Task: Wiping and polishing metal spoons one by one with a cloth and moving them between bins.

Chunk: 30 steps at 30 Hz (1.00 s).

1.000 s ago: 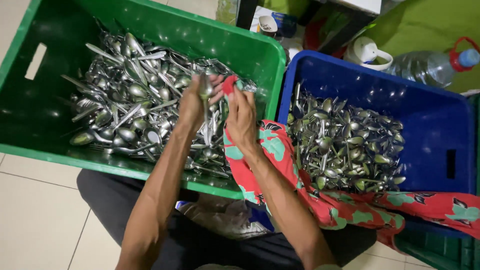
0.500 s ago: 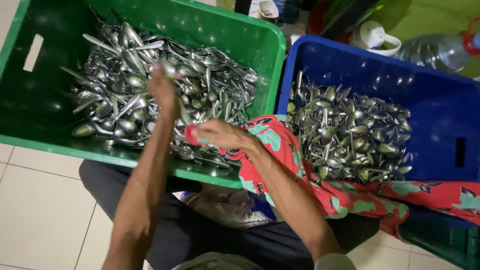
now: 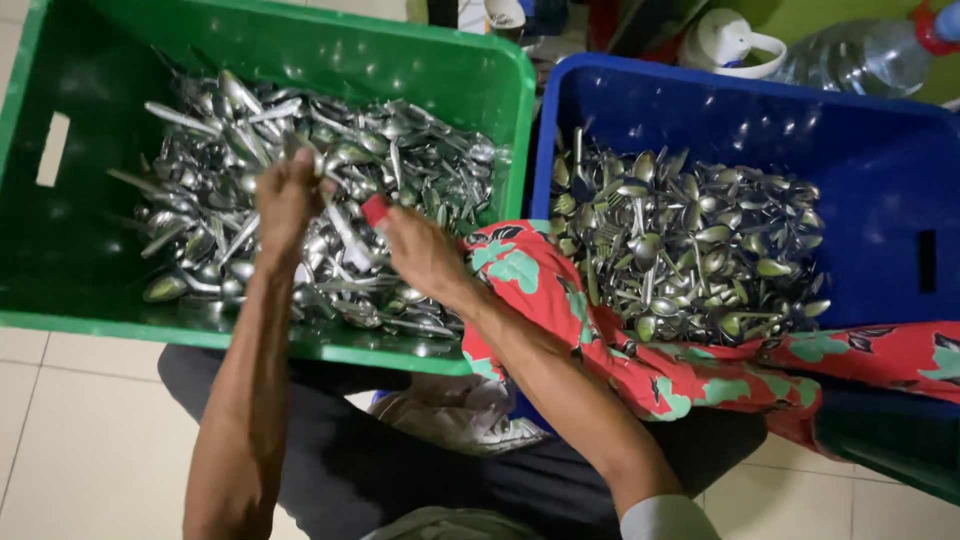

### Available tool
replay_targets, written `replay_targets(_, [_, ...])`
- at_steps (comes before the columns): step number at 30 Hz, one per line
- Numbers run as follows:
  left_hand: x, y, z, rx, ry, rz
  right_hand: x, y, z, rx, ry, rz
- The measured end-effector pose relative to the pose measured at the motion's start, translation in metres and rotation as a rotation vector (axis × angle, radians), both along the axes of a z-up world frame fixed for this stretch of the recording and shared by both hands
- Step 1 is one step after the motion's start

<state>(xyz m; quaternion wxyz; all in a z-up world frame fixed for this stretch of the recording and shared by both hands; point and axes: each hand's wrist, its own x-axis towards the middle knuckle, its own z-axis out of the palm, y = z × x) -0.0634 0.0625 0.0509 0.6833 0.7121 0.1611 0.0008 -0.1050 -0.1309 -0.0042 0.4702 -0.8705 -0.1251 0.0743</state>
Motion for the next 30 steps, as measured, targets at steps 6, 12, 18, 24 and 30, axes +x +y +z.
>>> replay_targets(6, [-0.041, -0.053, 0.068, -0.394, 0.029, -0.394, 0.018, -0.023, 0.077, 0.711, 0.595, -0.494])
replay_targets(12, [-0.037, -0.044, 0.022, 0.115, 0.208, -0.322, 0.028, -0.031, 0.068, 1.029, 0.64, -0.392])
replay_targets(18, [-0.034, -0.055, 0.039, -0.026, -0.161, -0.011, 0.024, -0.019, 0.042, 0.674, 0.49, 0.073])
replay_targets(24, [-0.014, 0.021, -0.044, 0.087, -0.029, 0.086, -0.005, -0.03, 0.076, 0.197, 0.353, 0.407])
replay_targets(30, [0.014, 0.078, -0.084, -0.019, 0.061, 0.204, -0.003, -0.021, 0.031, -0.384, 0.336, 0.536])
